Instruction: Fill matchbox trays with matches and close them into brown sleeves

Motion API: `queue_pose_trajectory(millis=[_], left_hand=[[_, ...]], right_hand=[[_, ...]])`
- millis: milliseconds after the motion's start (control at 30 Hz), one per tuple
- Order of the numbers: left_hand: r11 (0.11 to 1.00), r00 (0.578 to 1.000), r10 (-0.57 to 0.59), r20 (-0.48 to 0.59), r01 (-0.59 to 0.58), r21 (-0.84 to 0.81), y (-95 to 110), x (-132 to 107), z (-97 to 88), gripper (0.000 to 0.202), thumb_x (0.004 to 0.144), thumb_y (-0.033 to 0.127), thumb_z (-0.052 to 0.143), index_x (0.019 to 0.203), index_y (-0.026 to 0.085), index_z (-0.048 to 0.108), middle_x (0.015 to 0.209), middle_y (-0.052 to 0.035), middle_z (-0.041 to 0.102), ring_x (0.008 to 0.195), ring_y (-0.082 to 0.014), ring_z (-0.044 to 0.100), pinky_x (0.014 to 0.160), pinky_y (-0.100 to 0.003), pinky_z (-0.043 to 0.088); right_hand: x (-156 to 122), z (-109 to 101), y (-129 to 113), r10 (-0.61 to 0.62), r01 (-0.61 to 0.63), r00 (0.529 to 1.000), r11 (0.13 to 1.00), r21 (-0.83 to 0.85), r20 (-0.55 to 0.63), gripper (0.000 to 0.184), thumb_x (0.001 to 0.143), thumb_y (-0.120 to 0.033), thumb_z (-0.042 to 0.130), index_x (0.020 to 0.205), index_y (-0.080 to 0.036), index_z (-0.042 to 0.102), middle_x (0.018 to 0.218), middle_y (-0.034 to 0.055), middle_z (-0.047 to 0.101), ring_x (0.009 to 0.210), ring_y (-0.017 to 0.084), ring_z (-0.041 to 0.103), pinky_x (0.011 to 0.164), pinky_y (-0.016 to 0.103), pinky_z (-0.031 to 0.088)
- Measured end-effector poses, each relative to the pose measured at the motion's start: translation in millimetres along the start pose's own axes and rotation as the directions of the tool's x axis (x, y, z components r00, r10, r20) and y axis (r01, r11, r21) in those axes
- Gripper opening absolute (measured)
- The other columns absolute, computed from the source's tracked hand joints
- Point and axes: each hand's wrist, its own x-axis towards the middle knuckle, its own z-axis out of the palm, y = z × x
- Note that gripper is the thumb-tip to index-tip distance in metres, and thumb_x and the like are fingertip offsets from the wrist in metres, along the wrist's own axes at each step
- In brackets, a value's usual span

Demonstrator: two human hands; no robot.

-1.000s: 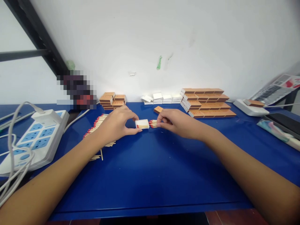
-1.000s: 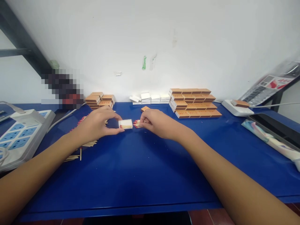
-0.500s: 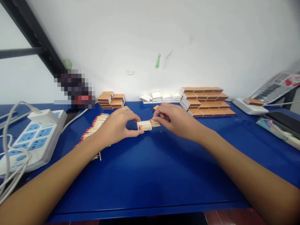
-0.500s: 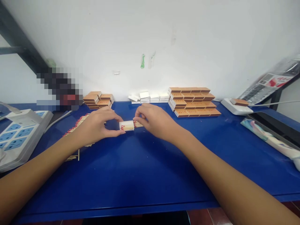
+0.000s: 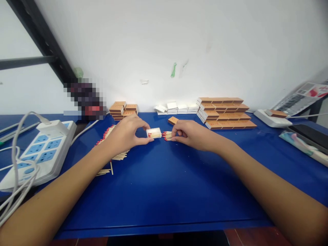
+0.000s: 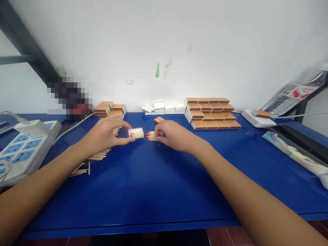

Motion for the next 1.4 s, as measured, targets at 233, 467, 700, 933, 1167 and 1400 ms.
queue_pose_trajectory(millis=[233,467,700,933,1167,1400], left_hand=[[1.000,1.000,-0.009,0.025,0.009,-0.008,2,0,-0.6,0.026,0.083,0.039,0.090,0.097,0.021,0.078,0.092,-0.0040,0.074,0.089,-0.0234,0.064,0.077,-0.034,0.045],[1.000,0.999,0.016,0.032,-0.016,0.009,2,0,1.7,0.027,0.084,0.039,0.090,0.098,0.020,0.078,0.091,-0.0034,0.073,0.088,-0.0229,0.063,0.076,-0.034,0.043],[0.995,0.995,0.091,0.051,-0.089,-0.041,20,-3,3.5,0.023,0.088,0.036,0.086,0.103,0.021,0.077,0.095,-0.0037,0.075,0.094,-0.0237,0.063,0.080,-0.035,0.046],[0.994,0.995,0.091,0.044,-0.088,-0.069,21,-3,3.2,0.021,0.089,0.037,0.085,0.101,0.021,0.077,0.093,-0.0041,0.075,0.095,-0.0244,0.064,0.080,-0.036,0.047],[0.999,0.999,0.037,0.019,-0.036,-0.015,5,-1,0.3,0.027,0.086,0.042,0.086,0.100,0.021,0.077,0.093,-0.0038,0.074,0.090,-0.0237,0.064,0.078,-0.035,0.046],[1.000,1.000,0.018,0.004,-0.018,0.007,-1,-1,0.2,0.029,0.087,0.045,0.086,0.100,0.020,0.077,0.094,-0.0053,0.074,0.091,-0.0238,0.065,0.080,-0.036,0.047]], right_hand=[[0,0,-1,-0.006,0.005,0.999,1.000,0.018,0.048,0.012,0.097,-0.029,0.068,0.092,-0.019,0.075,0.089,0.0051,0.065,0.076,0.017,0.055,0.069,0.030,0.038],[0,-1,-1,-0.010,0.009,1.000,0.999,0.033,0.017,0.014,0.100,-0.026,0.061,0.094,-0.019,0.071,0.091,0.0055,0.066,0.077,0.018,0.054,0.070,0.030,0.038],[-2,8,-24,-0.029,0.047,0.979,0.995,0.088,-0.200,0.011,0.100,-0.025,0.064,0.093,-0.020,0.070,0.093,0.0045,0.062,0.079,0.017,0.053,0.071,0.030,0.037],[-1,14,-25,-0.083,0.107,0.966,0.990,0.089,-0.244,0.012,0.102,-0.026,0.063,0.096,-0.021,0.071,0.091,0.0044,0.062,0.079,0.017,0.053,0.071,0.030,0.038],[2,4,-4,-0.031,0.029,0.994,0.999,-0.021,-0.101,0.013,0.100,-0.025,0.064,0.093,-0.019,0.073,0.089,0.0049,0.062,0.078,0.018,0.055,0.071,0.030,0.037],[4,9,-1,-0.016,0.016,1.000,1.000,-0.009,-0.027,0.010,0.098,-0.023,0.066,0.091,-0.019,0.071,0.089,0.0042,0.062,0.077,0.016,0.054,0.068,0.028,0.036]])
